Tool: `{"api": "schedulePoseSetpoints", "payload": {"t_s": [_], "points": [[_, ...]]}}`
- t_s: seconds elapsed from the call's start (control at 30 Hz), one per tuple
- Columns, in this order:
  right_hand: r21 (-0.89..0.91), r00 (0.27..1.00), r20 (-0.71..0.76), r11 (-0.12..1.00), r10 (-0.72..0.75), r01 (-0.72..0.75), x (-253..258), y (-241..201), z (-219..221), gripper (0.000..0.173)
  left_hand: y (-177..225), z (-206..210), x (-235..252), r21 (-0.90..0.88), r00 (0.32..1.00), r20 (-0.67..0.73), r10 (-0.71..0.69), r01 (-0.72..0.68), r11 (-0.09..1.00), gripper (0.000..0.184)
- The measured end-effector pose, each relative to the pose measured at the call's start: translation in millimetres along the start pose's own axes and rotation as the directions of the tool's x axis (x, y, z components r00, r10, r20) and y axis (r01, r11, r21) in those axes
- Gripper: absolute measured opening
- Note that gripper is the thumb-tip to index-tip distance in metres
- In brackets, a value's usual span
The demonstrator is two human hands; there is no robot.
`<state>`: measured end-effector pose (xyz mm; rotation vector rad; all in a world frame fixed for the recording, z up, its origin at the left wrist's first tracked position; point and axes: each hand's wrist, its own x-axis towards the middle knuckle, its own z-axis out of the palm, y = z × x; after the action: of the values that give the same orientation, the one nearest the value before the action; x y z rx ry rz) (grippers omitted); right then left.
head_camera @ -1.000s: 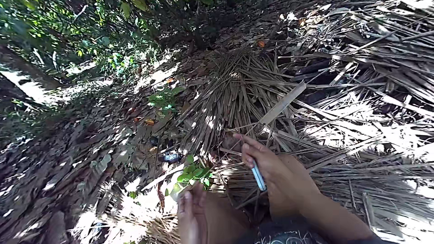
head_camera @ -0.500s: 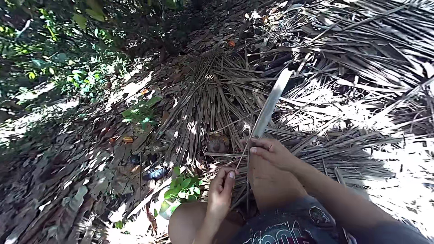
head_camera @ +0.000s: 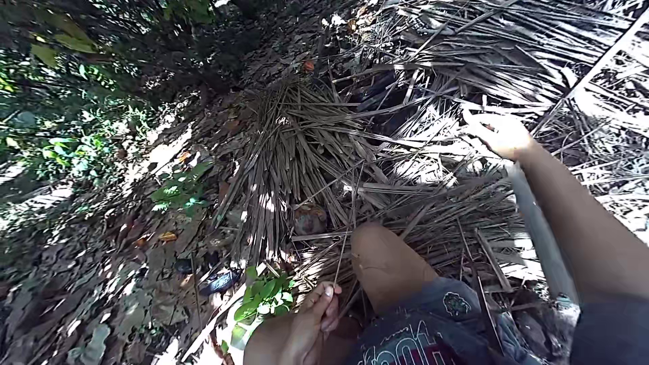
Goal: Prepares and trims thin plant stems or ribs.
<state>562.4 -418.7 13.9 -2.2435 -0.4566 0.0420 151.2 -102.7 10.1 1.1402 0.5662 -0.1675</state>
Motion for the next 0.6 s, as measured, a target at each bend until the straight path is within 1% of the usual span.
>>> {"api": "schedulePoseSetpoints", "payload": {"t_s": [0.03, 0.07, 0.1, 0.13, 0.17, 0.2, 0.23, 0.27, 0.3, 0.33, 0.37, 0.43, 0.47, 0.5, 0.53, 0.57, 0.6], "points": [[0.005, 1.0, 0.002, 1.0, -0.006, 0.006, -14.9, -17.0, 1.8, 0.038, 2.7, 5.1, 3.2, -0.031, 1.0, 0.02, 0.013, -0.013, 0.999, 0.022], [0.047, 0.999, 0.025, 0.999, -0.022, 0.021, -34.8, -41.5, 9.5, 0.035, 6.6, 11.0, 7.2, -0.065, 0.998, 0.058, 0.023, -0.019, 0.998, 0.022], [0.133, 0.994, 0.104, 0.991, -0.035, 0.021, -55.9, -69.0, 19.7, 0.031, 11.1, 17.4, 11.3, -0.094, 0.994, 0.101, 0.03, -0.021, 0.995, 0.021], [0.267, 0.973, 0.209, 0.963, -0.095, 0.036, -78.4, -90.6, 34.4, 0.033, 15.8, 24.1, 14.9, -0.123, 0.99, 0.141, 0.03, -0.012, 0.992, 0.02], [0.428, 0.909, 0.369, 0.904, -0.193, 0.018, -98.2, -106.3, 50.7, 0.041, 19.5, 29.9, 17.8, -0.161, 0.984, 0.177, 0.027, 0.002, 0.987, 0.019], [0.554, 0.795, 0.528, 0.831, -0.299, -0.056, -114.8, -119.1, 68.5, 0.048, 22.1, 34.8, 20.1, -0.202, 0.976, 0.216, 0.026, 0.019, 0.979, 0.016], [0.624, 0.658, 0.641, 0.767, -0.395, -0.148, -128.0, -129.9, 85.3, 0.05, 23.9, 38.2, 21.4, -0.24, 0.965, 0.261, 0.024, 0.04, 0.97, 0.012], [0.671, 0.556, 0.683, 0.707, -0.473, -0.223, -137.0, -137.3, 100.1, 0.048, 25.2, 39.9, 21.9, -0.279, 0.95, 0.311, 0.023, 0.068, 0.958, 0.009], [0.699, 0.512, 0.687, 0.663, -0.516, -0.269, -139.7, -140.7, 109.2, 0.042, 25.6, 39.2, 21.7, -0.323, 0.929, 0.369, 0.022, 0.105, 0.941, 0.008], [0.73, 0.524, 0.66, 0.626, -0.539, -0.276, -135.5, -141.1, 111.2, 0.035, 24.5, 35.5, 21.0, -0.355, 0.905, 0.425, 0.026, 0.14, 0.924, 0.007], [0.764, 0.578, 0.613, 0.592, -0.539, -0.258, -124.9, -139.8, 106.0, 0.029, 21.8, 30.2, 18.8, -0.362, 0.889, 0.457, 0.022, 0.164, 0.918, 0.007], [0.855, 0.735, 0.445, 0.487, -0.512, -0.179, -90.3, -130.1, 89.1, 0.025, 10.9, 18.2, 10.4, -0.339, 0.885, 0.465, -0.018, 0.197, 0.92, 0.006], [0.895, 0.789, 0.357, 0.425, -0.5, -0.135, -71.8, -124.0, 80.4, 0.025, 4.0, 12.1, 5.5, -0.332, 0.889, 0.456, -0.038, 0.209, 0.92, 0.007], [0.917, 0.828, 0.299, 0.384, -0.474, -0.112, -58.4, -120.5, 72.0, 0.025, -2.2, 7.0, 1.8, -0.333, 0.897, 0.439, -0.05, 0.215, 0.918, 0.007], [0.921, 0.848, 0.284, 0.373, -0.448, -0.112, -52.6, -120.0, 66.0, 0.027, -6.9, 3.3, -0.8, -0.328, 0.913, 0.405, -0.056, 0.202, 0.923, 0.007], [0.908, 0.846, 0.318, 0.395, -0.427, -0.142, -54.5, -122.5, 64.2, 0.028, -9.6, 1.5, -2.3, -0.321, 0.932, 0.358, -0.058, 0.182, 0.929, 0.007], [0.879, 0.824, 0.39, 0.433, -0.411, -0.2, -63.7, -125.8, 67.1, 0.03, -11.4, 0.4, -2.9, -0.319, 0.946, 0.318, -0.056, 0.162, 0.934, 0.008]]}}
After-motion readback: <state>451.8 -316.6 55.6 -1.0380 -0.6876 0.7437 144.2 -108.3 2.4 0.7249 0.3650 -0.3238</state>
